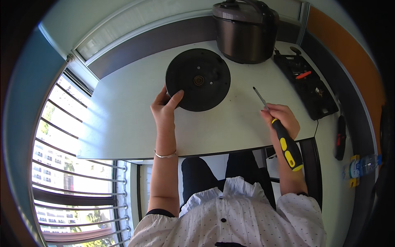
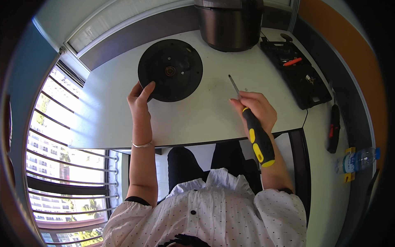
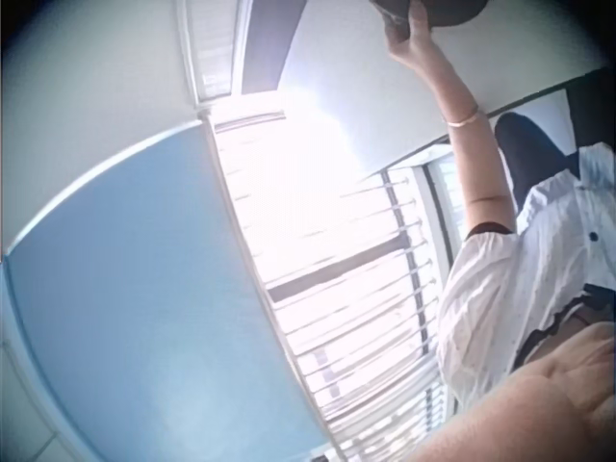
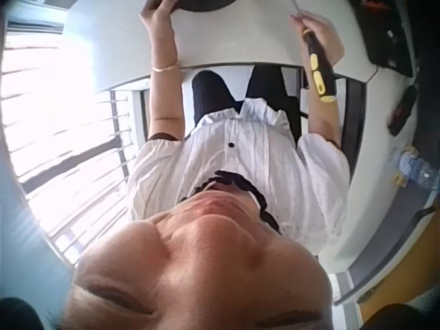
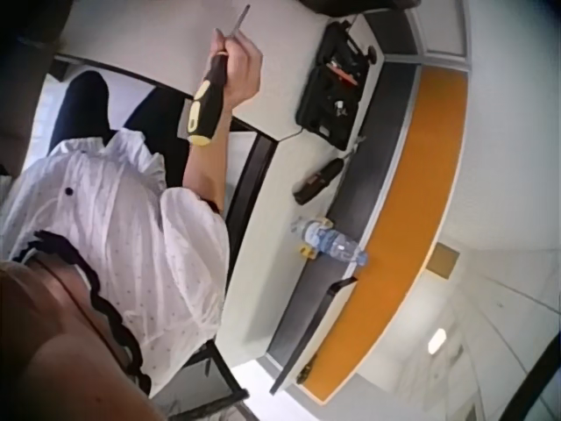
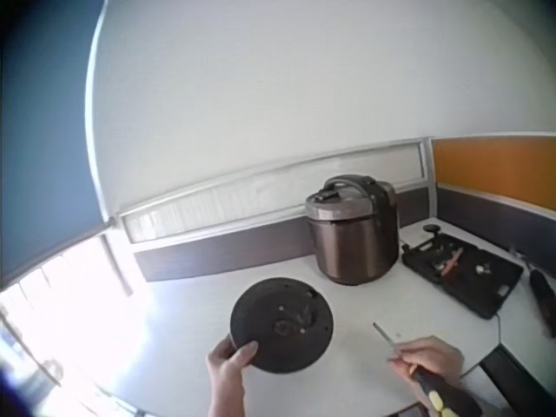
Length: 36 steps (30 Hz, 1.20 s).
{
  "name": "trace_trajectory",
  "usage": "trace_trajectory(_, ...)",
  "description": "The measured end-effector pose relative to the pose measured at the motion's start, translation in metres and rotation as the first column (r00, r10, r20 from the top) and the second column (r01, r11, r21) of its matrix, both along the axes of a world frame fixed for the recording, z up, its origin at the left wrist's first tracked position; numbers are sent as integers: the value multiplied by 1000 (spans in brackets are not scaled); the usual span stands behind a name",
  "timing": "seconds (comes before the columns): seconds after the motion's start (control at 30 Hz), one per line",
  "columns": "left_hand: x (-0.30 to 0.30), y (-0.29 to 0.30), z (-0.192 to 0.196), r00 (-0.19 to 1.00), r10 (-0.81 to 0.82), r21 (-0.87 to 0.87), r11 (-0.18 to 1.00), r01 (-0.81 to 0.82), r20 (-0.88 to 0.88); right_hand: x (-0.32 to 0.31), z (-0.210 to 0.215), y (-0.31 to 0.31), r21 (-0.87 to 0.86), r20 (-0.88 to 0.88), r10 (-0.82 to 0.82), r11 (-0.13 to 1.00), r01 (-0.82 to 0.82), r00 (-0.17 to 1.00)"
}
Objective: The person assembles a cylindrical appliance base by inserting screws into the bottom plate and tightening them with a screwdriver. The person repeatedly picks up the screwdriver, aligns the screws, and turns them until they are secured.
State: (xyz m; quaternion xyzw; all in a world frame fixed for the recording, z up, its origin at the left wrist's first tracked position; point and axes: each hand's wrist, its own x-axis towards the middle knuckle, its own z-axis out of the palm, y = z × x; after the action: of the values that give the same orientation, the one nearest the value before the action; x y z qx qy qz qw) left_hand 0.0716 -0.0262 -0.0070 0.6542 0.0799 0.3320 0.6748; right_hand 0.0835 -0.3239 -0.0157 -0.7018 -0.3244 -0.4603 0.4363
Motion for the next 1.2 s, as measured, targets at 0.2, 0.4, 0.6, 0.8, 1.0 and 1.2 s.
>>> trace_trajectory(0.2,-3,-2,6,1000,-8,-49,999,8,6,32,-4,-57,-246,-99,-66,969,40,993)
trace_trajectory(0.4,-3,5,4,1000,-4,-34,999,5,9,62,-2,-88,-561,-229,-242,824,75,943)
trace_trajectory(0.6,-1,15,0,1000,8,2,1000,-8,-21,85,-11,-90,-675,-282,-293,737,28,914)
trace_trajectory(0.8,-3,13,4,999,5,13,1000,-5,-37,97,-17,-86,-709,-427,-372,704,-49,825)
trace_trajectory(1.0,-6,10,7,999,-1,40,999,2,-40,108,-23,-89,-767,-407,-433,640,-43,804)
trace_trajectory(1.2,-5,13,6,999,4,21,1000,-3,-37,104,-21,-87,-758,-407,-412,651,-49,815)
